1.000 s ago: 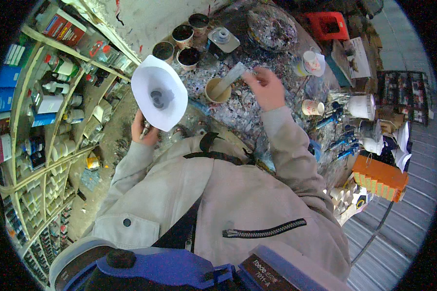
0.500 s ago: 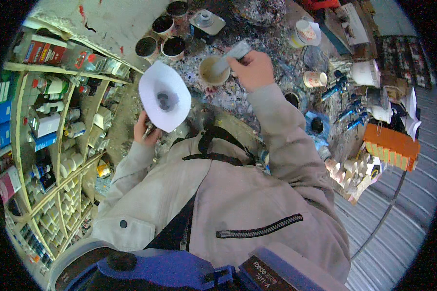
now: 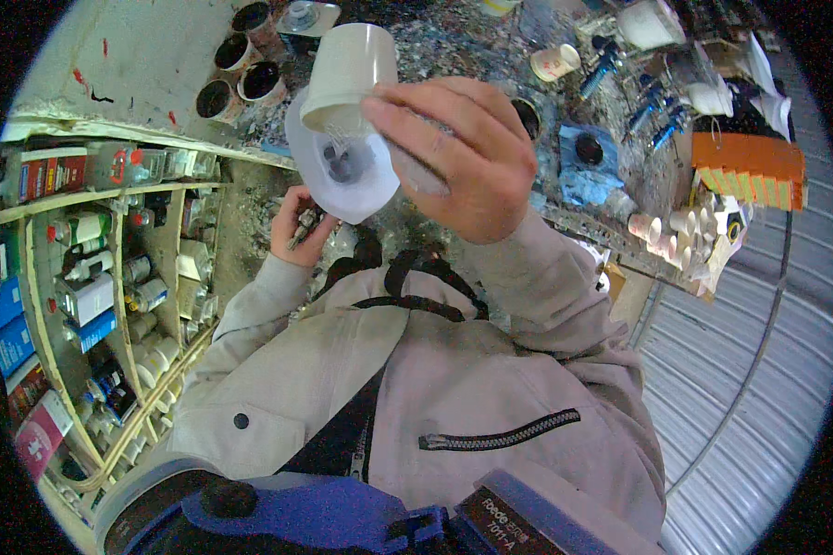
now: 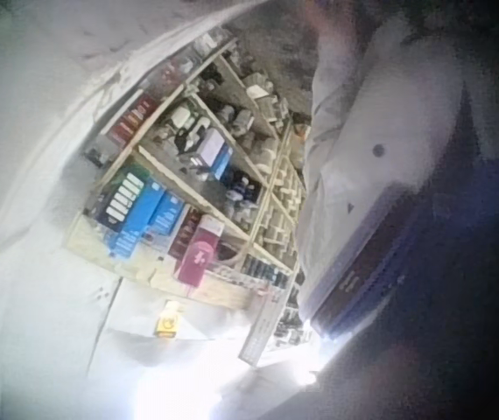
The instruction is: The person sprays paint onto a car's hood using a spray gun, then walks to a workbench to clean the gun and prepare a new paint mixture. The person pours liquid into the spray gun cup and stirs it with a stick.
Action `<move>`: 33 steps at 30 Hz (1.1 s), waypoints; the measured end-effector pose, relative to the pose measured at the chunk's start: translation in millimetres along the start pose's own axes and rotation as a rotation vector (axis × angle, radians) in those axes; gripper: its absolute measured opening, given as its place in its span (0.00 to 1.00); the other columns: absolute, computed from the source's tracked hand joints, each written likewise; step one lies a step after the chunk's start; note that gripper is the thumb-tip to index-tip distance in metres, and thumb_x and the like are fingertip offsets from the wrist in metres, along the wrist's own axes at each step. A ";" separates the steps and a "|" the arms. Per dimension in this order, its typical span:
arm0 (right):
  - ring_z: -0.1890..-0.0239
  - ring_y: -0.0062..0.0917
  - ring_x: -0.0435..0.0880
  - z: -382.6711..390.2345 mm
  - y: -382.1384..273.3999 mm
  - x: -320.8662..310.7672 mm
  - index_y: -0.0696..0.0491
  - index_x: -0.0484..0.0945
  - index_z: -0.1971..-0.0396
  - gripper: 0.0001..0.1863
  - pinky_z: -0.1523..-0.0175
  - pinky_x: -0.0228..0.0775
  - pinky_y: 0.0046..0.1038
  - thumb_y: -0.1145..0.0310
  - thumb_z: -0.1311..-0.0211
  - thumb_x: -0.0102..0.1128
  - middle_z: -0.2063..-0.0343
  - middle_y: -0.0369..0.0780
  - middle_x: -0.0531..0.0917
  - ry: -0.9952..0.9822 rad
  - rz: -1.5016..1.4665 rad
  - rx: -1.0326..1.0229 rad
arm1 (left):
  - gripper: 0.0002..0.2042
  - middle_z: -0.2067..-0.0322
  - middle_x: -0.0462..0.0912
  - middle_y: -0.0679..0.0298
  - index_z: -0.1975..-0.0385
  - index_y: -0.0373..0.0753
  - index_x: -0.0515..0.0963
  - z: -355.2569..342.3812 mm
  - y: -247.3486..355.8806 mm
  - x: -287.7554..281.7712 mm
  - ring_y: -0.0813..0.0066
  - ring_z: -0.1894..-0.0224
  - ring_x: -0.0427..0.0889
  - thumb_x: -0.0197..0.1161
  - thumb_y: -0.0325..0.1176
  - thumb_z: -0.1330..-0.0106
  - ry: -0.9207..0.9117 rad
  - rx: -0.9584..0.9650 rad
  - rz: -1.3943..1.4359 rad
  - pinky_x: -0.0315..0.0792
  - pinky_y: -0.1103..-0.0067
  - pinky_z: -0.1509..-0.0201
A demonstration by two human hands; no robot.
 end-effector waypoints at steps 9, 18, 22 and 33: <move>0.53 0.30 0.86 70.7 -45.1 -107.6 0.47 0.91 0.55 0.19 0.51 0.82 0.33 0.65 0.50 0.72 0.54 0.40 0.89 0.032 0.185 -0.195 | 0.17 0.60 0.83 0.65 0.51 0.36 0.75 35.6 43.1 70.8 0.80 0.58 0.81 0.73 0.23 0.36 -0.135 0.183 0.001 0.75 0.80 0.52; 0.44 0.24 0.82 198.2 -136.1 -271.3 0.32 0.90 0.55 0.17 0.36 0.73 0.33 0.62 0.46 0.72 0.47 0.28 0.89 0.065 0.577 -0.160 | 0.21 0.54 0.87 0.61 0.44 0.35 0.76 137.8 49.4 218.7 0.75 0.53 0.84 0.72 0.24 0.37 -0.371 0.203 0.065 0.77 0.76 0.48; 0.45 0.24 0.83 257.2 -191.7 -357.2 0.37 0.90 0.54 0.15 0.34 0.70 0.33 0.63 0.43 0.71 0.47 0.28 0.89 0.108 0.740 -0.144 | 0.21 0.49 0.86 0.61 0.45 0.33 0.78 201.7 45.4 304.7 0.73 0.49 0.84 0.74 0.24 0.37 -0.558 0.096 0.333 0.78 0.72 0.45; 0.52 0.28 0.88 529.3 -352.8 -501.1 0.53 0.86 0.45 0.19 0.45 0.78 0.30 0.77 0.36 0.68 0.50 0.43 0.89 1.376 0.763 0.815 | 0.17 0.63 0.88 0.58 0.44 0.36 0.73 310.6 81.7 478.3 0.83 0.75 0.78 0.68 0.31 0.28 -1.180 0.185 -0.005 0.71 0.81 0.73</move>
Point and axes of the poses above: each hand's wrist, its own z-axis away from the middle knuckle, its own x-axis out of the palm, y = z × x, the point moved 3 cm from there along -z, towards the middle knuckle
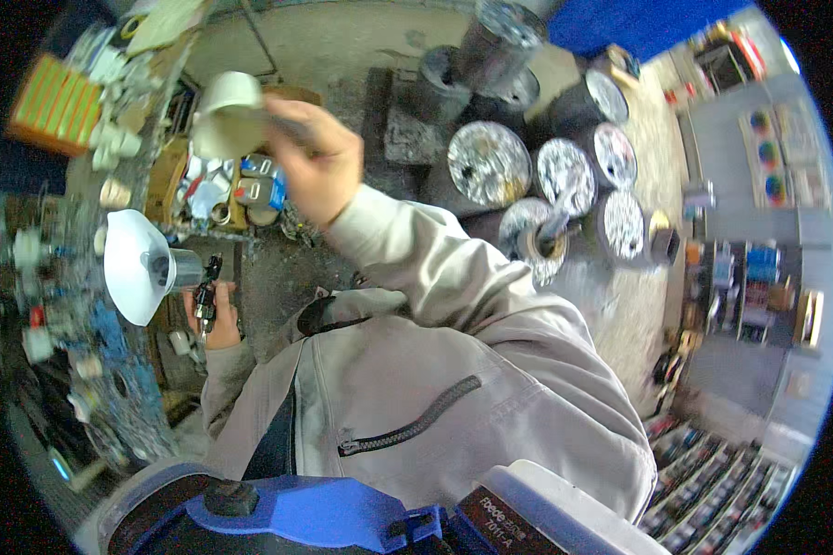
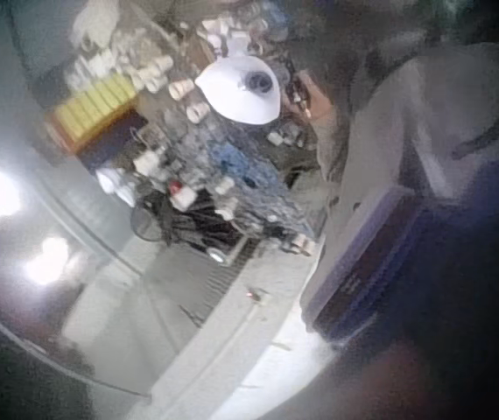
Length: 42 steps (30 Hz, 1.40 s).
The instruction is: The person sprays paint onto a car's hood using a spray gun, then walks to a workbench to clean the gun and prepare a new paint mixture. The person pours liquid into the spray gun cup and stirs it with a stick.
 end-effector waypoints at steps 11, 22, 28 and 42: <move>0.62 0.18 0.86 193.9 132.4 -333.3 0.62 0.85 0.52 0.13 0.53 0.77 0.22 0.71 0.32 0.71 0.60 0.38 0.90 0.848 0.390 0.709 | 0.18 0.64 0.88 0.59 0.42 0.38 0.70 -30.3 46.4 39.5 0.86 0.81 0.71 0.67 0.29 0.28 -0.084 -0.063 -0.017 0.62 0.85 0.79; 0.62 0.25 0.87 115.0 304.4 -206.2 0.60 0.82 0.58 0.11 0.55 0.80 0.29 0.71 0.36 0.72 0.61 0.41 0.89 0.414 0.489 0.757 | 0.13 0.65 0.88 0.58 0.54 0.35 0.71 -8.0 16.9 -63.0 0.79 0.72 0.83 0.69 0.28 0.31 0.220 -0.052 -0.266 0.71 0.83 0.75; 0.53 0.43 0.89 -24.6 385.7 -7.7 0.57 0.85 0.59 0.20 0.44 0.78 0.40 0.58 0.47 0.73 0.59 0.48 0.90 0.261 0.690 0.834 | 0.22 0.63 0.84 0.62 0.41 0.36 0.70 36.1 8.8 -108.0 0.78 0.66 0.83 0.68 0.25 0.32 0.529 -0.058 -0.093 0.73 0.82 0.71; 0.72 0.34 0.82 0.7 409.8 -3.0 0.64 0.83 0.70 0.20 0.58 0.75 0.38 0.58 0.40 0.66 0.73 0.46 0.87 0.501 0.439 0.898 | 0.10 0.68 0.87 0.60 0.53 0.41 0.73 19.9 36.8 -119.8 0.85 0.81 0.73 0.66 0.27 0.30 0.588 -0.188 -0.214 0.62 0.86 0.83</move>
Point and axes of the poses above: each hand's wrist, its own z-axis away from the middle knuckle, its own x-axis out of the palm, y = z × x, the point moved 3 cm from there along -z, towards the middle knuckle
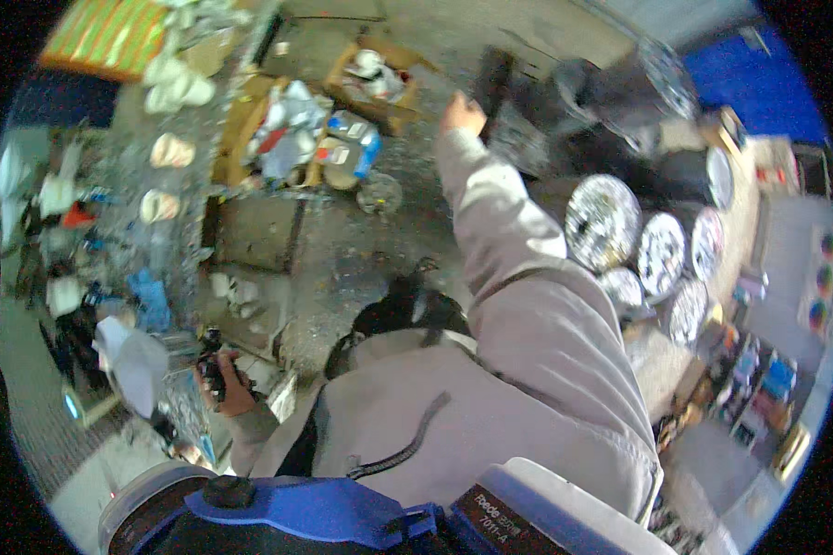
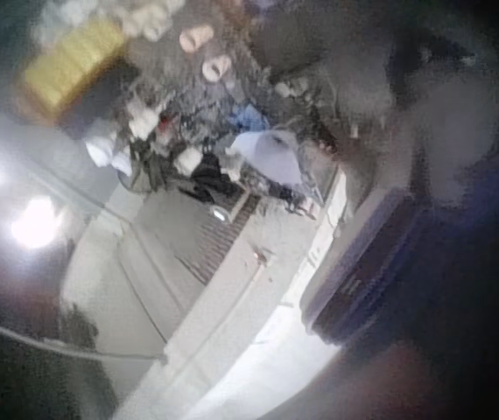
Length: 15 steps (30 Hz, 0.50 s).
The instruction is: The person sprays paint onto a car's hood using a spray gun, then walks to a workbench to clean the gun and prepare a new paint mixture. The person pours liquid into the spray gun cup and stirs it with a stick.
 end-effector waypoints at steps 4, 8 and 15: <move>0.82 0.26 0.71 33.9 66.2 -163.8 0.52 0.74 0.71 0.10 0.77 0.60 0.31 0.65 0.29 0.60 0.82 0.36 0.72 -0.172 -0.499 0.562 | 0.09 0.65 0.87 0.62 0.54 0.38 0.75 -20.8 11.9 31.4 0.85 0.81 0.70 0.65 0.32 0.27 -0.158 0.076 -0.084 0.61 0.85 0.83; 0.79 0.22 0.75 69.8 53.4 -331.1 0.56 0.80 0.64 0.08 0.77 0.66 0.28 0.67 0.29 0.62 0.75 0.40 0.81 0.084 -0.491 0.548 | 0.12 0.63 0.86 0.61 0.50 0.37 0.70 -32.6 29.6 70.5 0.84 0.79 0.70 0.64 0.33 0.26 -0.254 0.147 -0.067 0.61 0.85 0.82; 0.77 0.11 0.74 126.7 -1.6 -593.7 0.59 0.86 0.60 0.11 0.71 0.66 0.19 0.66 0.27 0.64 0.77 0.31 0.82 0.518 0.056 -0.241 | 0.13 0.60 0.86 0.61 0.56 0.37 0.75 -27.6 74.0 154.6 0.82 0.78 0.74 0.65 0.40 0.25 -0.668 0.349 -0.035 0.63 0.82 0.80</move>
Point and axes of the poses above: each hand's wrist, its own z-axis away from the middle knuckle, its own x-axis out of the palm, y = z × x, the point moved 3 cm from there along -z, towards the middle knuckle
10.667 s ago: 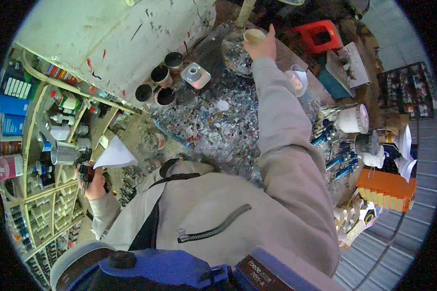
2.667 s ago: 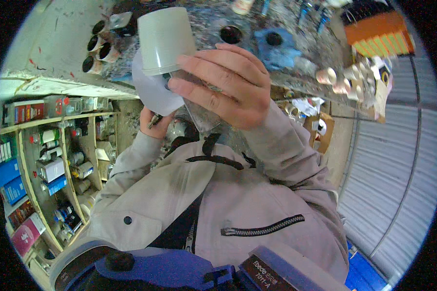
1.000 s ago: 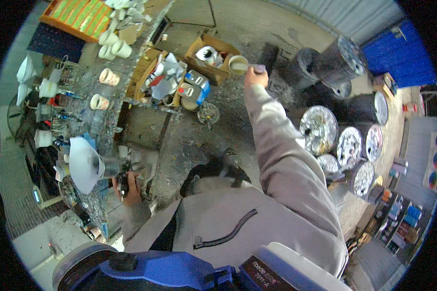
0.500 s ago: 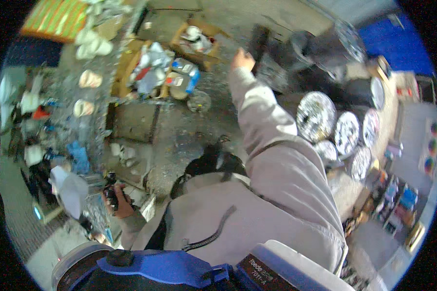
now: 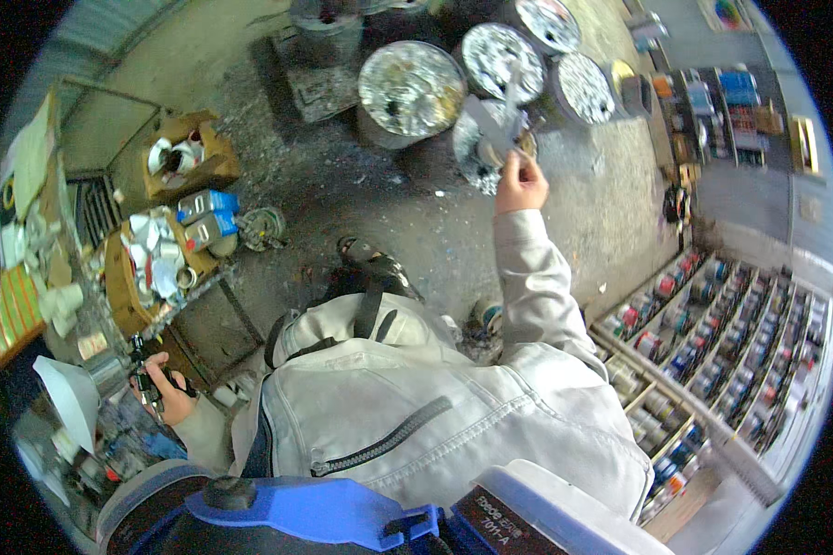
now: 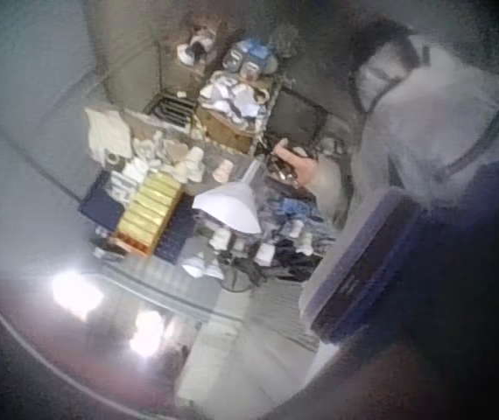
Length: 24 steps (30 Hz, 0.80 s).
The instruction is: The person sprays paint onto a car's hood using a spray gun, then walks to a workbench to clean the gun and prepare a new paint mixture. The person pours liquid into the spray gun cup and stirs it with a stick.
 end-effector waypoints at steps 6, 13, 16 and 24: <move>0.74 0.22 0.84 -28.6 37.7 -108.4 0.56 0.89 0.67 0.16 0.62 0.75 0.27 0.57 0.37 0.65 0.77 0.37 0.87 0.206 0.507 0.083 | 0.13 0.60 0.86 0.57 0.56 0.34 0.74 -4.0 28.9 52.3 0.81 0.79 0.74 0.63 0.40 0.24 -0.164 0.065 0.109 0.64 0.81 0.81; 0.76 0.28 0.87 -74.4 106.9 -85.7 0.58 0.89 0.70 0.21 0.63 0.79 0.33 0.52 0.37 0.64 0.79 0.41 0.88 0.015 0.576 0.416 | 0.13 0.61 0.85 0.57 0.57 0.33 0.74 16.9 27.8 59.6 0.78 0.78 0.76 0.62 0.39 0.24 -0.153 0.035 0.055 0.64 0.81 0.81; 0.80 0.25 0.85 -82.2 124.5 -71.7 0.61 0.88 0.69 0.26 0.71 0.77 0.31 0.48 0.34 0.65 0.79 0.41 0.88 0.018 0.299 0.515 | 0.12 0.61 0.85 0.58 0.58 0.32 0.76 26.0 25.0 53.2 0.78 0.77 0.76 0.62 0.37 0.24 -0.162 0.003 0.009 0.63 0.82 0.80; 0.80 0.26 0.83 -113.4 182.6 -87.8 0.62 0.90 0.65 0.31 0.74 0.74 0.31 0.42 0.35 0.67 0.75 0.43 0.88 0.008 0.434 0.303 | 0.13 0.64 0.87 0.59 0.49 0.38 0.71 34.9 4.8 30.2 0.84 0.79 0.73 0.66 0.28 0.28 -0.029 -0.181 0.154 0.65 0.83 0.78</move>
Point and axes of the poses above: each hand's wrist, its own z-axis away from the middle knuckle, its own x-axis out of the palm, y = z × x, the point moved 3 cm from there along -z, towards the middle knuckle
